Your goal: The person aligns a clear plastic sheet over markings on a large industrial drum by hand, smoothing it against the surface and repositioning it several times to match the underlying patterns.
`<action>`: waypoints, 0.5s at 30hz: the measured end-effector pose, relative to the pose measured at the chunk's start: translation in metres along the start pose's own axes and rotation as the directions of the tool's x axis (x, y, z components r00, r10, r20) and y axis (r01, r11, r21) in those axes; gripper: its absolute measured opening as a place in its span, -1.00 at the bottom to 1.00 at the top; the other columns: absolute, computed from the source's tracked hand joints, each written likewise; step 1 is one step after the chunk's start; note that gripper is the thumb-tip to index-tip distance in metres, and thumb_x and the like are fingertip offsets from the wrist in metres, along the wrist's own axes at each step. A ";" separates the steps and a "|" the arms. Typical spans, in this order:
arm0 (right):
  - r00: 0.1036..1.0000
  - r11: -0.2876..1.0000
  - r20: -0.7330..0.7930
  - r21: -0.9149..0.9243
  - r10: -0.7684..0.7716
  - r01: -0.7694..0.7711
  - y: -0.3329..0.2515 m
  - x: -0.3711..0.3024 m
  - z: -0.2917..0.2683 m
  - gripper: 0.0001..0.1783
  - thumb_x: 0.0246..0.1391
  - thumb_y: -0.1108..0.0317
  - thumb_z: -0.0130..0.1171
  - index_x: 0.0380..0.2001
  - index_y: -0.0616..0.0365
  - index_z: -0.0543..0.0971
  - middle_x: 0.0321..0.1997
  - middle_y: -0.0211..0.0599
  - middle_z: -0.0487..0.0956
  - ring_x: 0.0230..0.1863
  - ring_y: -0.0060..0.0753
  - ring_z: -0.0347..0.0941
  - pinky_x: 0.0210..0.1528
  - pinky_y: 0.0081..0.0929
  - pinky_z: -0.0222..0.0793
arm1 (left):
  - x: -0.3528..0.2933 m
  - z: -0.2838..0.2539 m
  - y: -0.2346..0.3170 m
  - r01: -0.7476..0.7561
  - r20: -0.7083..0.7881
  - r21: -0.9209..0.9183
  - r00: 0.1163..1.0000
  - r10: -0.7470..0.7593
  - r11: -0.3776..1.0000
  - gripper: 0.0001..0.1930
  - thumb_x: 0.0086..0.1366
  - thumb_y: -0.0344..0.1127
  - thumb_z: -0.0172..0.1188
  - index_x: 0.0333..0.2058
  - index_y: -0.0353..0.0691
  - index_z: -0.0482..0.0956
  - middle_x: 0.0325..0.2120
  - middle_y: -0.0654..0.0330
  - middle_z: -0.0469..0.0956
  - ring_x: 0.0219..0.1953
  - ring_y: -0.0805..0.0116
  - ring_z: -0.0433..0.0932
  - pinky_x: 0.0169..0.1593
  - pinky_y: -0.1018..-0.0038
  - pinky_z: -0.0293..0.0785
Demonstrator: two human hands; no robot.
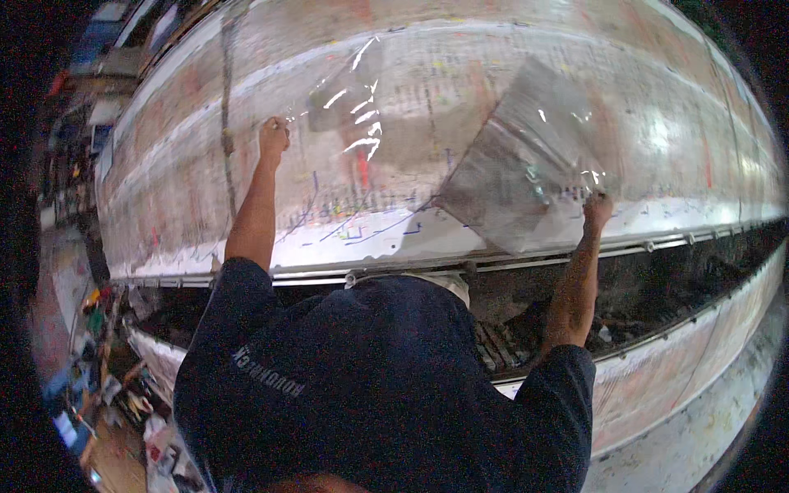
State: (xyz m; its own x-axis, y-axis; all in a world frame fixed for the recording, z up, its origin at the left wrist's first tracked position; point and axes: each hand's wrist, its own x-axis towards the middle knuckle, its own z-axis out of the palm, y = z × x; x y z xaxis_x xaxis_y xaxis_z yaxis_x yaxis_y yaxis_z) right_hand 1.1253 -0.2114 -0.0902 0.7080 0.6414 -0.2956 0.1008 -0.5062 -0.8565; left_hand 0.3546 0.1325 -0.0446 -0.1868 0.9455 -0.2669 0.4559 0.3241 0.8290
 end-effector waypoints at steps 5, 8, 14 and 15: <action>0.744 0.599 -0.411 -0.801 -0.526 -0.018 -0.076 -0.102 0.108 -0.70 0.03 0.34 0.20 -0.14 0.19 0.59 -0.17 0.11 0.59 -0.13 0.16 0.51 -0.10 0.05 0.40 | -0.066 -0.046 -0.074 0.167 -0.139 0.028 0.977 -0.162 0.985 -0.82 0.37 -0.30 0.12 -0.26 -0.32 0.57 -0.63 0.14 0.54 -0.74 0.38 0.51 -0.72 0.44 0.34; 0.808 0.711 0.059 -0.442 -0.586 0.547 -0.066 -0.147 0.148 -0.71 0.13 0.31 0.08 -0.15 0.25 0.58 -0.14 0.02 0.59 -0.09 0.08 0.50 -0.02 -0.13 0.38 | -0.099 -0.030 -0.063 0.187 -0.109 0.068 0.978 -0.179 0.980 -0.75 0.36 -0.25 0.17 -0.23 -0.39 0.54 -0.57 0.10 0.57 -0.70 0.32 0.56 -0.67 0.41 0.48; 0.601 0.940 0.757 -0.051 0.256 -0.336 -0.099 -0.318 0.333 -0.38 0.27 -0.15 0.08 -0.27 0.32 0.65 -0.37 -0.18 0.69 -0.38 -0.25 0.65 -0.24 -0.33 0.57 | -0.147 -0.030 -0.053 0.467 0.202 -0.483 0.882 -0.425 0.741 -0.78 0.30 -0.31 0.23 -0.24 -0.38 0.49 -0.51 0.05 0.58 -0.59 0.25 0.62 -0.55 0.39 0.61; 0.463 0.895 0.821 -0.122 0.334 -0.429 -0.107 -0.337 0.351 -0.32 0.26 -0.21 0.08 -0.14 0.34 0.61 -0.28 -0.11 0.69 -0.24 -0.17 0.67 -0.10 -0.26 0.60 | -0.143 -0.034 -0.057 0.416 0.226 -0.387 0.908 -0.352 0.823 -0.81 0.28 -0.37 0.21 -0.23 -0.37 0.47 -0.51 0.04 0.58 -0.58 0.26 0.62 -0.55 0.39 0.60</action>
State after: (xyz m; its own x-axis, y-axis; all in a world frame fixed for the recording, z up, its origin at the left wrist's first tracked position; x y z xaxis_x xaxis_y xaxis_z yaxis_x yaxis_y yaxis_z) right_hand 0.6301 -0.1708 -0.0473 -0.2127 0.6015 -0.7700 -0.1280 -0.7984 -0.5883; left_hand 0.3259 -0.0218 -0.0370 -0.1338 0.7519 -0.6455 -0.0396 0.6468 0.7616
